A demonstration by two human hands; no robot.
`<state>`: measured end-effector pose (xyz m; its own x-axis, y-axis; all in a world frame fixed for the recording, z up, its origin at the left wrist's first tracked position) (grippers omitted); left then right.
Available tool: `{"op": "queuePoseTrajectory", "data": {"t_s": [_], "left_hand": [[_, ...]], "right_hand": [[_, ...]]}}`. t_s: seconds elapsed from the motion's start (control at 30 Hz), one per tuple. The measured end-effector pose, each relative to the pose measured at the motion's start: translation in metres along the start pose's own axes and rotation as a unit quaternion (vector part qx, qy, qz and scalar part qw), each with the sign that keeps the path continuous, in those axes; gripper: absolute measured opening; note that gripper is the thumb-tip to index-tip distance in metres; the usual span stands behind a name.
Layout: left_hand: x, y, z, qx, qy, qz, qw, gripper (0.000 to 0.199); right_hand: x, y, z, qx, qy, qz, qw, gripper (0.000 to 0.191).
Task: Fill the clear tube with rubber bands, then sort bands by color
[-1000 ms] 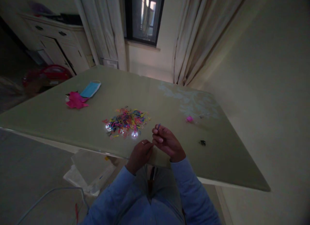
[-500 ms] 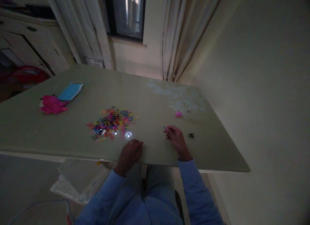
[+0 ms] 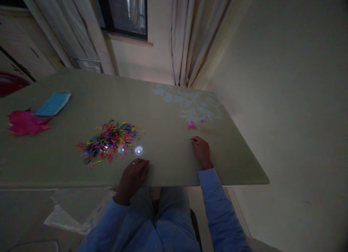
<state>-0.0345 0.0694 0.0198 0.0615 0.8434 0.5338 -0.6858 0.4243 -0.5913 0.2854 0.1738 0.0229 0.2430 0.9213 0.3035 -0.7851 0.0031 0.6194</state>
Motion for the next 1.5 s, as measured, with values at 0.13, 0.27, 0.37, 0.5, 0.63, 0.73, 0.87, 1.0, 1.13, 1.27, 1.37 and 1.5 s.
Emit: {"op": "queuePoseTrajectory", "data": {"t_s": [0.13,0.27,0.37,0.5,0.63,0.73,0.87,1.0,1.13,1.27,1.37,1.5], "left_hand": [[0.001,-0.003,0.002,0.007,-0.002,-0.004,1.000,0.023],[0.001,-0.003,0.001,0.006,0.002,-0.012,1.000,0.021],[0.000,-0.002,0.000,0.007,0.000,-0.007,1.000,0.020],[0.001,0.001,0.000,-0.030,0.004,0.024,0.999,0.019],[0.008,0.011,0.012,-0.076,0.001,0.074,0.994,0.018],[0.017,0.030,0.036,-0.035,-0.033,0.113,0.992,0.021],[0.032,0.056,0.054,0.072,-0.010,0.145,0.987,0.022],[0.042,0.064,0.043,0.168,0.098,0.152,0.969,0.020],[0.045,0.063,0.031,0.242,0.156,0.168,0.943,0.025],[0.046,0.064,0.026,0.241,0.150,0.175,0.943,0.026],[0.049,0.063,0.034,0.144,0.080,0.197,0.966,0.018],[0.040,0.058,0.045,-0.236,-0.053,0.327,0.914,0.024]], "right_hand": [[-0.002,0.003,-0.005,-0.022,0.009,0.030,0.999,0.017],[-0.003,0.003,-0.003,-0.020,0.009,0.032,0.999,0.019],[-0.007,0.004,0.005,0.004,-0.008,0.027,1.000,0.024],[-0.030,0.012,0.013,0.043,-0.023,0.028,0.998,0.032],[-0.066,0.024,0.004,0.063,0.015,0.043,0.997,0.035],[-0.083,0.032,-0.003,0.065,0.044,0.076,0.994,0.035],[-0.083,0.030,-0.003,0.061,0.033,0.081,0.994,0.038],[-0.079,0.026,-0.004,0.057,0.033,0.077,0.995,0.040],[-0.081,0.025,-0.003,0.065,0.032,0.077,0.994,0.041],[-0.082,0.025,-0.003,0.063,0.037,0.071,0.995,0.040],[-0.081,0.025,-0.003,0.068,0.040,0.068,0.995,0.038],[-0.082,0.026,-0.002,0.071,0.039,0.083,0.993,0.035]]}}
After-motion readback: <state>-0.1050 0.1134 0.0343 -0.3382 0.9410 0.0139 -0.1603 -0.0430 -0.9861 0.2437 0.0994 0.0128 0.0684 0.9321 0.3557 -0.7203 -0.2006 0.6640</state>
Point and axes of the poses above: each hand's wrist, its own x-axis towards the middle knuckle, its own z-axis out of the back of the hand, y = z × x, the point moved 9 cm from there along x, towards the middle knuckle, and after that the axes turned 8 degrees about -y, right-handed, at the moved point
